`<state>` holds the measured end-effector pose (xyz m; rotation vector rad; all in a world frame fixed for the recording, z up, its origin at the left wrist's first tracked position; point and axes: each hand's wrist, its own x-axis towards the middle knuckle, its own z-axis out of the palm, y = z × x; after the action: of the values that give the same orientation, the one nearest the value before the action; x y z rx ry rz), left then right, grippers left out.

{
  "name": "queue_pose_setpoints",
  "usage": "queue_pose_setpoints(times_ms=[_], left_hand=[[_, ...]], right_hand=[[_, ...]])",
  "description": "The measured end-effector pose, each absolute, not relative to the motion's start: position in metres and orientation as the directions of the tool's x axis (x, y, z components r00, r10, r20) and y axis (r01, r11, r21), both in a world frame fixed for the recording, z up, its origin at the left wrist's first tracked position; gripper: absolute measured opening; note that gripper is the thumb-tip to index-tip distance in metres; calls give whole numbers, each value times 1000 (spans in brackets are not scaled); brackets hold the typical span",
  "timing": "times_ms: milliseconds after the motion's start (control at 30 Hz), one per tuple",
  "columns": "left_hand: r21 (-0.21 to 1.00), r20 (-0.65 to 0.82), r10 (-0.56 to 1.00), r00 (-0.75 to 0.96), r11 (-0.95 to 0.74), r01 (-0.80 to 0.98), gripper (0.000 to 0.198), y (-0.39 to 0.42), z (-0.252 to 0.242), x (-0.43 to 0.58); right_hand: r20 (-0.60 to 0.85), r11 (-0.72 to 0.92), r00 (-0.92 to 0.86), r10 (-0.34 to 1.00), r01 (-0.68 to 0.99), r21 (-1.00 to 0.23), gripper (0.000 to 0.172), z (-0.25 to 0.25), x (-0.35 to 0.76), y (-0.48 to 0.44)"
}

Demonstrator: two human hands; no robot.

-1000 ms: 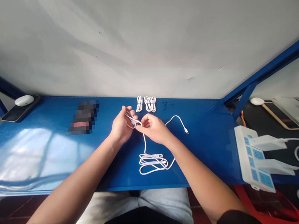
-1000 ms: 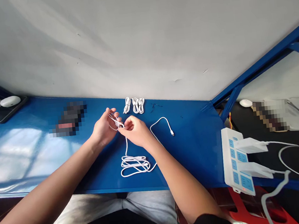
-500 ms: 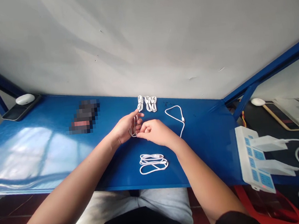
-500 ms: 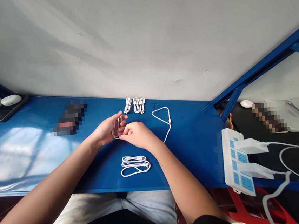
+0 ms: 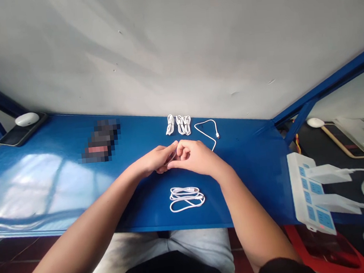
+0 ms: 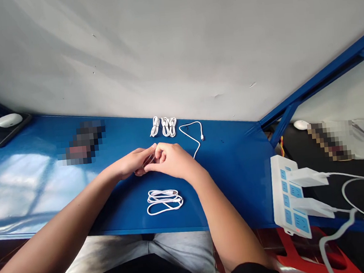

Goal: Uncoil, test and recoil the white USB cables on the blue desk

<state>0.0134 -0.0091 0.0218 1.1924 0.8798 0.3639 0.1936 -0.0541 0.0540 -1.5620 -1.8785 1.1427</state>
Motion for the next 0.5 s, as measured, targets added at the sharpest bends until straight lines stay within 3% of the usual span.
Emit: queue_pose_setpoints(times_ms=[133, 233, 500], left_hand=[[906, -399, 613, 682, 377, 191, 59, -4, 30, 2], [905, -392, 614, 685, 392, 166, 54, 0, 36, -5], [960, -225, 710, 667, 279, 27, 52, -6, 30, 7]], right_hand=[[-308, 13, -420, 854, 608, -794, 18, 60, 222, -51], [-354, 1, -426, 833, 640, -768, 27, 63, 237, -48], [-86, -33, -108, 990, 421, -907, 35, 61, 221, -45]])
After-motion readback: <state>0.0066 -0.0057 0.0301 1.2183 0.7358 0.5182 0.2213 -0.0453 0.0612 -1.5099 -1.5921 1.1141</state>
